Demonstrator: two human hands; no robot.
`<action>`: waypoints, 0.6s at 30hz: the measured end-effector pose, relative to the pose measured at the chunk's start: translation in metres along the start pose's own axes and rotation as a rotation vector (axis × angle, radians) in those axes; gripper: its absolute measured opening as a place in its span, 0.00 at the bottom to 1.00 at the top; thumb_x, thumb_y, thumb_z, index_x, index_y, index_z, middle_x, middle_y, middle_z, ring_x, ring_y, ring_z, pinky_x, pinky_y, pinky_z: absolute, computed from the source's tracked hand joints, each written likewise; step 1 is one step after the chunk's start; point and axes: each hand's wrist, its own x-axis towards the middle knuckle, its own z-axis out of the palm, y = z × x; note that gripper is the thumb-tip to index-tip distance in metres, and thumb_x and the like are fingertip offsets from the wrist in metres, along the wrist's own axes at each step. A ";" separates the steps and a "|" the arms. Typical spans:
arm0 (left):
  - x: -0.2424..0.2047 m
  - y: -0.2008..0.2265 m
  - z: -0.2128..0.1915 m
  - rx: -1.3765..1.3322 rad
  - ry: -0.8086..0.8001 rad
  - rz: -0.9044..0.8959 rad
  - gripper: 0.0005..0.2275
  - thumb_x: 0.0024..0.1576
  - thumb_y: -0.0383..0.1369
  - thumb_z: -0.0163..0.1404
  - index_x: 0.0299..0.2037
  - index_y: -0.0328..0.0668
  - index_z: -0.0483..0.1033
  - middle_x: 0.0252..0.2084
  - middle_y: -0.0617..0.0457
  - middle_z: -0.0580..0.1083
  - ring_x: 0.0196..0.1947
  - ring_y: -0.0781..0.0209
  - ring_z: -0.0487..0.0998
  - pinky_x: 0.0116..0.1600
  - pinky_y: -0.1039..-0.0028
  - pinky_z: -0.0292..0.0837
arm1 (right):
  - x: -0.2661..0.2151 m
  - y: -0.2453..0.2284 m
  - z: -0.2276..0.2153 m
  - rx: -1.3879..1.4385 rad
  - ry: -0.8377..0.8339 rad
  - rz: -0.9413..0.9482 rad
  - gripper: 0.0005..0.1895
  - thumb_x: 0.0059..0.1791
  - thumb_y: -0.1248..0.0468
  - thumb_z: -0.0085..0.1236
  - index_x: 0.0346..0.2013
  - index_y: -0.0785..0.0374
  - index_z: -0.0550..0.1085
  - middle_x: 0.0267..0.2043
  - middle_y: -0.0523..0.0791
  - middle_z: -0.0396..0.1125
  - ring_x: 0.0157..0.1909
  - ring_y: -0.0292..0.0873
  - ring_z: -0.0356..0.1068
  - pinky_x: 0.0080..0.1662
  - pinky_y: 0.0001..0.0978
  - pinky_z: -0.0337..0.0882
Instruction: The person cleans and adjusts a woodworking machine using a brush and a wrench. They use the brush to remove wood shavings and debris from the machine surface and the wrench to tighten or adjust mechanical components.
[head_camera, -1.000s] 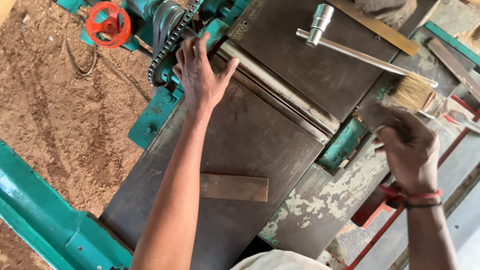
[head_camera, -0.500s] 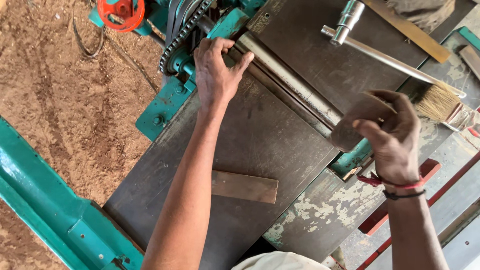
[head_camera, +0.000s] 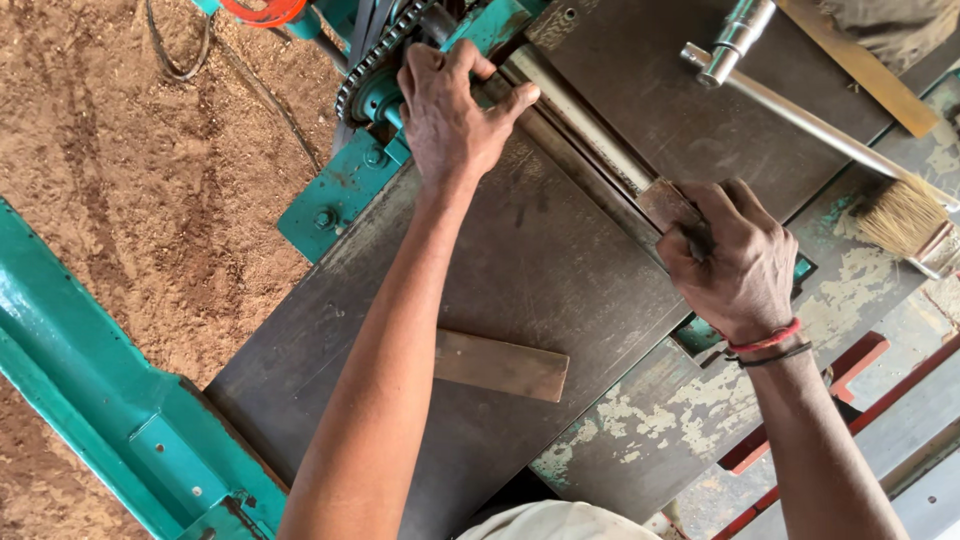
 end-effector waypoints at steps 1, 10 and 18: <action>-0.001 0.000 0.001 0.016 0.026 0.020 0.26 0.43 0.58 0.68 0.37 0.53 0.71 0.46 0.51 0.64 0.57 0.43 0.66 0.44 0.48 0.73 | 0.000 -0.002 0.000 -0.012 -0.013 -0.002 0.19 0.46 0.66 0.54 0.52 0.60 0.77 0.40 0.48 0.68 0.34 0.50 0.71 0.37 0.43 0.71; 0.005 0.003 0.009 0.012 0.047 -0.017 0.24 0.40 0.52 0.71 0.34 0.54 0.70 0.46 0.53 0.64 0.54 0.46 0.66 0.49 0.46 0.68 | 0.001 -0.003 0.006 -0.096 -0.026 -0.059 0.11 0.54 0.60 0.64 0.51 0.55 0.81 0.42 0.43 0.72 0.32 0.42 0.73 0.35 0.37 0.74; 0.006 -0.002 0.017 -0.002 0.071 0.012 0.25 0.41 0.54 0.72 0.33 0.54 0.69 0.43 0.54 0.63 0.52 0.49 0.66 0.48 0.47 0.69 | 0.002 0.011 0.024 -0.165 -0.012 -0.134 0.09 0.56 0.60 0.65 0.51 0.55 0.81 0.42 0.40 0.73 0.32 0.36 0.72 0.31 0.31 0.73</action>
